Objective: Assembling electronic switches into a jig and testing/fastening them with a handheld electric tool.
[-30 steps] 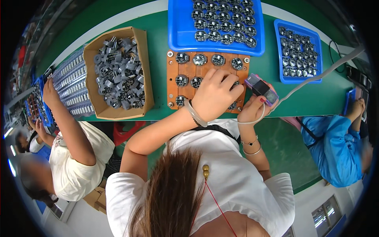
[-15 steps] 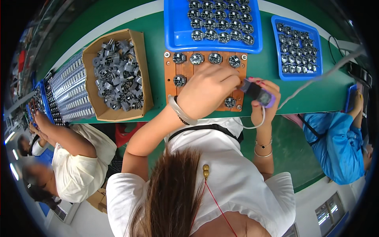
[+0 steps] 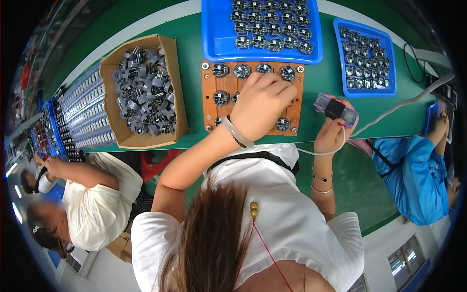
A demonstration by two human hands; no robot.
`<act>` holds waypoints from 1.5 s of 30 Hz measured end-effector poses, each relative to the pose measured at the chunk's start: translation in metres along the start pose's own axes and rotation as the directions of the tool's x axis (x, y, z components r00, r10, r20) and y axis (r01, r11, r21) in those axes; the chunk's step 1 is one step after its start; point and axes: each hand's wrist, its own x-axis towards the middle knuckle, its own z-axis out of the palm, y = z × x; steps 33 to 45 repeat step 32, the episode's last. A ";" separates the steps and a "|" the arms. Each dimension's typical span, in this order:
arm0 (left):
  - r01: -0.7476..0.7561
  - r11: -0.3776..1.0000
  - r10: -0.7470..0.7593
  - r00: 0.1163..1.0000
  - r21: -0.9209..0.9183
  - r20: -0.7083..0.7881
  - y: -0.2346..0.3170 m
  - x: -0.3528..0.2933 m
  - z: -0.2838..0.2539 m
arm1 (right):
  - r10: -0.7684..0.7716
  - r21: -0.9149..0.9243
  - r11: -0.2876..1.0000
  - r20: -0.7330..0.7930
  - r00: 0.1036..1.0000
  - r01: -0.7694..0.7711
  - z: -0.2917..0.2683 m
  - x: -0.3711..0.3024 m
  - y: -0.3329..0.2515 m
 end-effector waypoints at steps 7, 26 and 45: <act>0.035 0.998 -0.032 0.998 -0.050 0.053 0.024 -0.025 -0.021 | 0.006 -0.126 0.992 0.165 0.986 0.015 -0.017 -0.011 0.004; -0.037 0.997 0.037 0.999 0.069 -0.010 0.030 -0.048 0.007 | 0.126 -0.279 0.955 0.700 0.703 0.106 -0.020 0.008 -0.039; -0.029 1.000 0.029 0.999 -0.002 0.018 0.023 -0.050 0.010 | 0.166 -0.277 0.959 0.712 0.683 0.056 -0.025 0.011 -0.032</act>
